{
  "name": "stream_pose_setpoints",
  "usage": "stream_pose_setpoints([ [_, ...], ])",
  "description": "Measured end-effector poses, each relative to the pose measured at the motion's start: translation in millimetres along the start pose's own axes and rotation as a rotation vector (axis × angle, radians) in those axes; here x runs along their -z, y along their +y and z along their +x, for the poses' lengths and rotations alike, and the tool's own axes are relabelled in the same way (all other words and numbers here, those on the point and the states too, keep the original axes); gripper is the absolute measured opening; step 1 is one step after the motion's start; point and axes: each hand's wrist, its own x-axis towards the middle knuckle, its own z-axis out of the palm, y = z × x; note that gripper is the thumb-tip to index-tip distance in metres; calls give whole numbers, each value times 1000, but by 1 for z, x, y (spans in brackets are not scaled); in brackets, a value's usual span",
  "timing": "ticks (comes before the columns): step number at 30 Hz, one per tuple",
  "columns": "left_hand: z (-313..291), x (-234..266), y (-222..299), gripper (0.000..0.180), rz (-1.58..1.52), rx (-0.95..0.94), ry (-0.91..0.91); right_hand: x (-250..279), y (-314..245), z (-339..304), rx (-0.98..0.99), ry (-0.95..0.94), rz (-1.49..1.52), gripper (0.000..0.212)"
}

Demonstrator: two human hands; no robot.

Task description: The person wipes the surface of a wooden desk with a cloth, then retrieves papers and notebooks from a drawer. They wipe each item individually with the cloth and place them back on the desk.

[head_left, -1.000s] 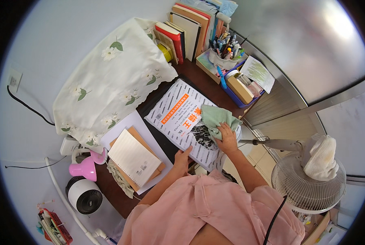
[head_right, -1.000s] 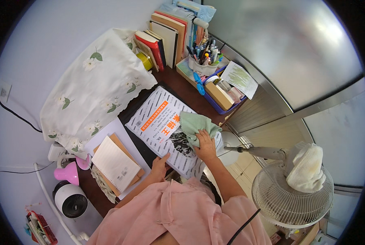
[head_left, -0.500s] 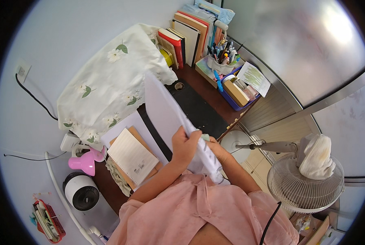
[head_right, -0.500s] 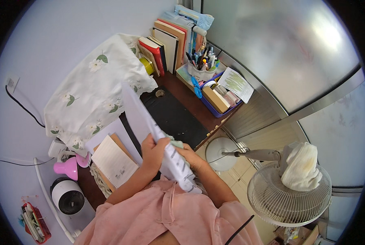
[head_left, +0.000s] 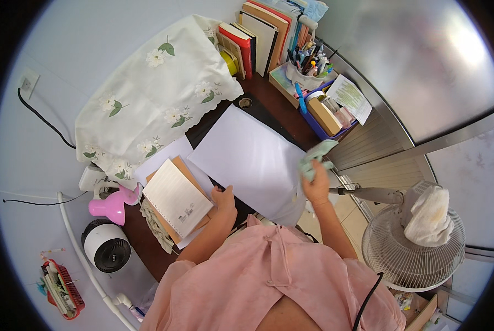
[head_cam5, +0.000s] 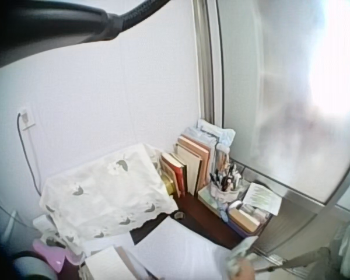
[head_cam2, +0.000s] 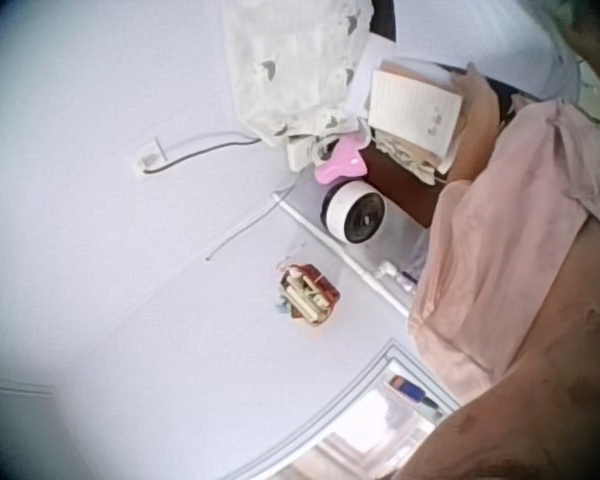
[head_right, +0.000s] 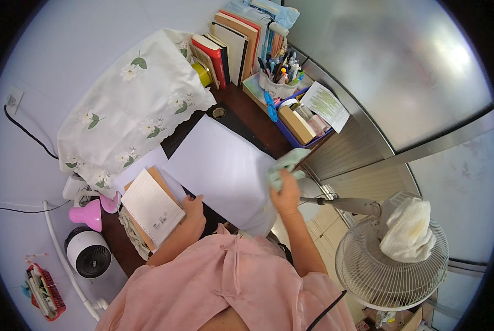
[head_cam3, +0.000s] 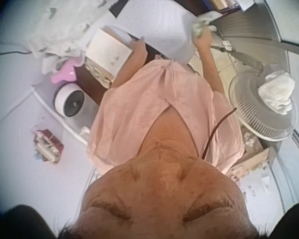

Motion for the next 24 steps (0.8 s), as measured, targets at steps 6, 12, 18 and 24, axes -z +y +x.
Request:
stream_pose_setpoints([
  [6,32,11,-29,32,-233,168,-313,-46,-65,-37,394,-724,-10,57],
  [12,10,14,5,29,-97,276,-250,-90,-8,22,17,-310,-192,60],
  [18,3,13,17,32,-89,293,-286,-190,-38,103,40,-379,-217,55],
  [24,15,25,5,35,-190,324,-394,-208,-117,52,583,-739,97,48],
])
